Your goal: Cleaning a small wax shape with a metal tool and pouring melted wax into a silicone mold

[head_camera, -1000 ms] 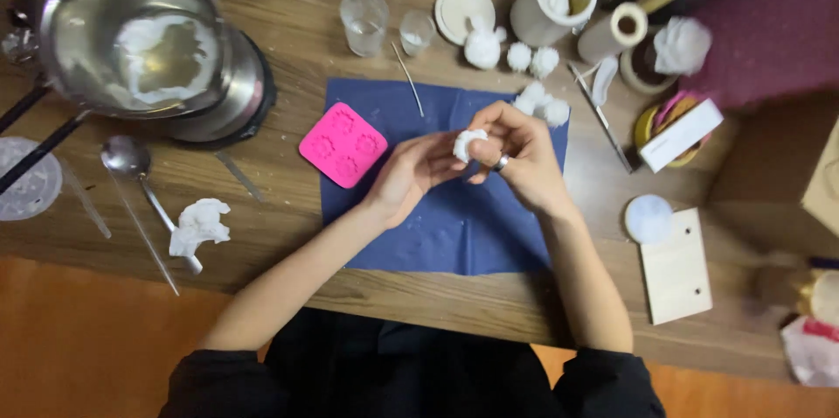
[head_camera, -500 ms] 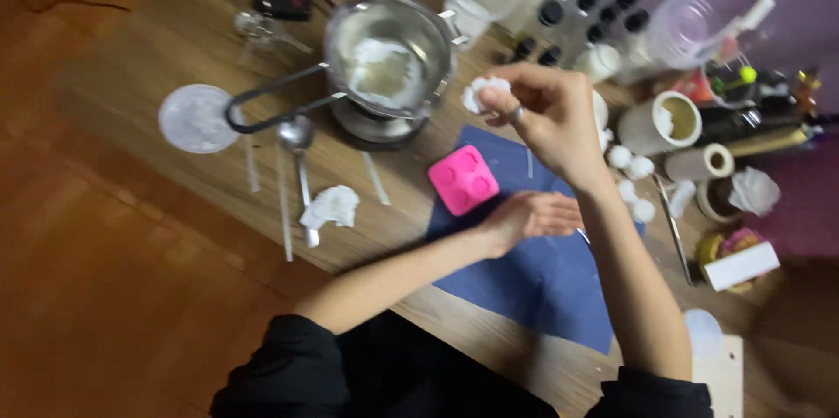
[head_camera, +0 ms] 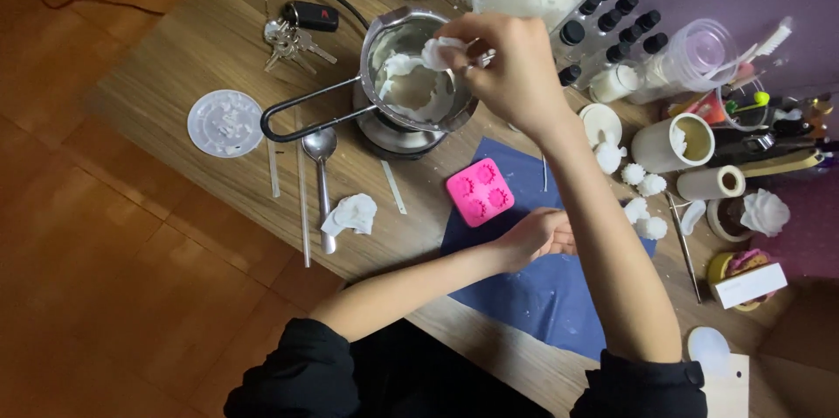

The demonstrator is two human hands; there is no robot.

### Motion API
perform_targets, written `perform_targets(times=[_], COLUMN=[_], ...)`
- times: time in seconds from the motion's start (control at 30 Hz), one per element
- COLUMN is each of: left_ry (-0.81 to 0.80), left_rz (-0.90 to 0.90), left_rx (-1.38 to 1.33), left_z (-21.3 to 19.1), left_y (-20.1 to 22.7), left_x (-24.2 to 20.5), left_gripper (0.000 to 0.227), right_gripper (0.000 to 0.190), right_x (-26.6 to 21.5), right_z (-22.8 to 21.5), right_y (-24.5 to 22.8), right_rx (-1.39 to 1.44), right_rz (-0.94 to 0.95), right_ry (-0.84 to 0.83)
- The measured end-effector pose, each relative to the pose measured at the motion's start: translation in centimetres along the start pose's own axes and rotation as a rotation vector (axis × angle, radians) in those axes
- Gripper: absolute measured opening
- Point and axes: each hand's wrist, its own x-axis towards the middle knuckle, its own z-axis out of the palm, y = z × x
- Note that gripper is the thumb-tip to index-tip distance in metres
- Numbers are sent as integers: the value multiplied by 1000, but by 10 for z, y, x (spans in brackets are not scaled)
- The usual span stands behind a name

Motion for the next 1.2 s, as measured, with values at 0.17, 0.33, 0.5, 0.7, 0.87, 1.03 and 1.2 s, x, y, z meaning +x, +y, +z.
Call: perform_targets(times=[0.17,0.33,0.5,0.7,0.87,1.03,1.2], left_ry=[-30,2,35,32,37,40,44], left_rz=[96,116,136,127,114,103,98], left_rx=[12,64,68,64,56,51,45], left_z=[-8,1,-8,-9,-14,-23,-20], left_y=[-12,2,-4,-6,-11,-13,-13], left_x=[6,-6,-4,-3,-4,-2,-2], left_gripper=[29,25,18,19,20,21,22], right_gripper=[14,12,19,18,19,15,19], right_x=[4,9,12,13,13,13,14], right_z=[20,31,41,49,47,52,57], right_y=[10,27,38,45,47,49,51], right_rx=[-377,-493,-593,-623,-673,-739,-730], right_rz=[80,-70,-151,-133,-171,-180,-168], right_ry=[34,49,80,43,34,33,20])
